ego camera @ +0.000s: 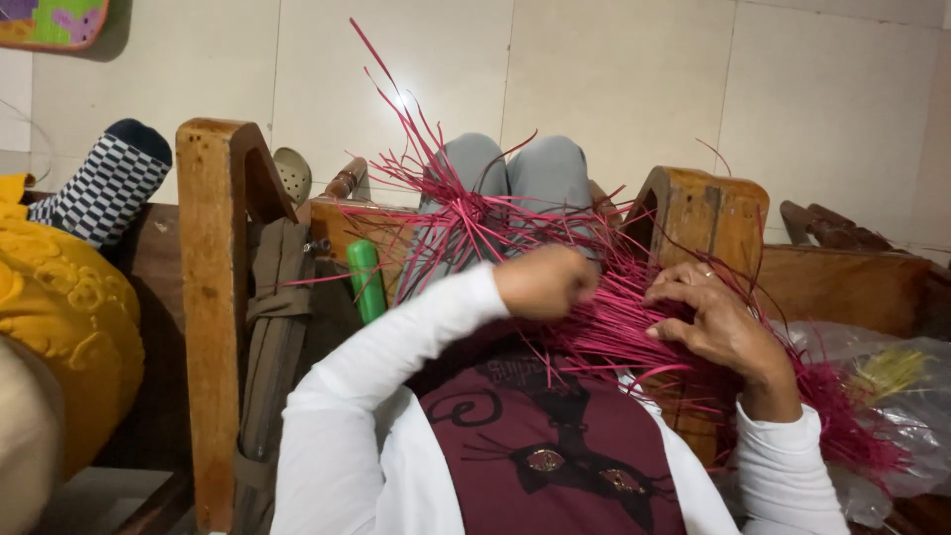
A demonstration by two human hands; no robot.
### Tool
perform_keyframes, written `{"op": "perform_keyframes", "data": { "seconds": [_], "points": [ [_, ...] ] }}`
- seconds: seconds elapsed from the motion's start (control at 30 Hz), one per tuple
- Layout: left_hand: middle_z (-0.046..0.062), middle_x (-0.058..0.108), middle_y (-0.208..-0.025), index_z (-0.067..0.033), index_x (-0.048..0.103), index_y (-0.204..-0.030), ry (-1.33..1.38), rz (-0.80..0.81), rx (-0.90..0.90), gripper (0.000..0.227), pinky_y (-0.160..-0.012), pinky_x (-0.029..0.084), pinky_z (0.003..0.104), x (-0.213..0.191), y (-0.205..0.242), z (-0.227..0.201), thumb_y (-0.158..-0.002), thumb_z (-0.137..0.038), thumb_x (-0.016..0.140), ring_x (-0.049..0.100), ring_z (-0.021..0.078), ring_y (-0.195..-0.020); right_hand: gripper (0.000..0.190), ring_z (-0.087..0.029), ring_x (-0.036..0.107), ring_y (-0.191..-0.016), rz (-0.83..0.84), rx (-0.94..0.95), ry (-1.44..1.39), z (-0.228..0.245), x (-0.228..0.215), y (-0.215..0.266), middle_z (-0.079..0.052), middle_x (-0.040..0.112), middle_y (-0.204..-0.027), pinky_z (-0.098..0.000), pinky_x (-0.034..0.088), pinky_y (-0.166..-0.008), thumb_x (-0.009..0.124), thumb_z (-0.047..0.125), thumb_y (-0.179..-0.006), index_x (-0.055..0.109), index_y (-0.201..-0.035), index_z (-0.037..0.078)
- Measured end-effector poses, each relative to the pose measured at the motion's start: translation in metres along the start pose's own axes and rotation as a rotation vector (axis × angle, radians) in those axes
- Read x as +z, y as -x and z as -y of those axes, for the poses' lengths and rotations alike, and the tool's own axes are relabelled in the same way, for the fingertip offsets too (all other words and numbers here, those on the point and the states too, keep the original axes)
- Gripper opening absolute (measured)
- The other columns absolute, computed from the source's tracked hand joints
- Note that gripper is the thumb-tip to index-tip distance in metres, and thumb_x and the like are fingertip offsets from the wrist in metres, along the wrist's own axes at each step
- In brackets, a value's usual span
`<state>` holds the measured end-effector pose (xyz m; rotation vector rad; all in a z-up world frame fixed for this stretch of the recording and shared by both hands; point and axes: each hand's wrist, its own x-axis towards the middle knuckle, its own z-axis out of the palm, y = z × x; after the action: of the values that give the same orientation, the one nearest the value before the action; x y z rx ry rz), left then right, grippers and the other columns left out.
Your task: Weaving pink flexible strands together to create a craft item while sitting on a chair.
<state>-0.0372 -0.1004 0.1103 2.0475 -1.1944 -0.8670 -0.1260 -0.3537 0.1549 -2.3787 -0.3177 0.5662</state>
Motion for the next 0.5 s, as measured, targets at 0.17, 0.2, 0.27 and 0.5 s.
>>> {"op": "perform_keyframes", "data": {
  "seconds": [0.17, 0.2, 0.27, 0.5],
  "points": [
    [-0.005, 0.046, -0.062, -0.0107, 0.060, -0.079, 0.965, -0.260, 0.030, 0.013, -0.051, 0.030, 0.022, -0.068, 0.049, 0.023, -0.090, -0.011, 0.055, 0.038, 0.0065, -0.056, 0.043, -0.023, 0.061, -0.095, 0.086, -0.032, 0.073, 0.017, -0.018, -0.016, -0.007, 0.066, -0.102, -0.0386, 0.051, -0.082, 0.075, 0.034, -0.072, 0.067, -0.107, 0.011],
    [-0.005, 0.046, -0.062, -0.0107, 0.060, -0.079, 0.962, -0.262, 0.032, 0.013, -0.051, 0.030, 0.022, -0.072, 0.054, 0.020, -0.090, -0.011, 0.055, 0.038, 0.0065, -0.056, 0.043, -0.023, 0.061, -0.095, 0.083, -0.034, 0.076, 0.038, -0.023, -0.025, -0.007, 0.066, -0.102, -0.0386, 0.051, -0.082, 0.075, 0.034, -0.072, 0.067, -0.107, 0.011],
    [-0.002, 0.050, -0.057, -0.0095, 0.056, -0.078, 1.168, -0.328, 0.135, 0.020, -0.050, 0.028, 0.021, -0.084, 0.064, 0.013, -0.094, -0.022, 0.057, 0.039, 0.0060, -0.051, 0.034, -0.023, 0.063, -0.086, -0.231, -0.264, -0.017, 0.080, -0.034, -0.044, -0.012, 0.069, -0.096, -0.0353, 0.050, -0.079, 0.070, 0.018, -0.082, 0.065, -0.111, 0.001],
    [0.007, 0.049, -0.048, -0.0033, 0.059, -0.092, 1.530, -0.466, 0.123, 0.014, -0.038, 0.026, 0.018, -0.062, 0.057, 0.000, -0.093, -0.017, 0.057, 0.035, 0.0088, -0.037, 0.023, -0.031, 0.068, -0.081, -0.515, -0.648, 0.043, 0.133, -0.007, -0.108, -0.013, 0.071, -0.096, -0.0395, 0.054, -0.073, 0.065, 0.003, -0.086, 0.069, -0.109, 0.002]
  ]
}}
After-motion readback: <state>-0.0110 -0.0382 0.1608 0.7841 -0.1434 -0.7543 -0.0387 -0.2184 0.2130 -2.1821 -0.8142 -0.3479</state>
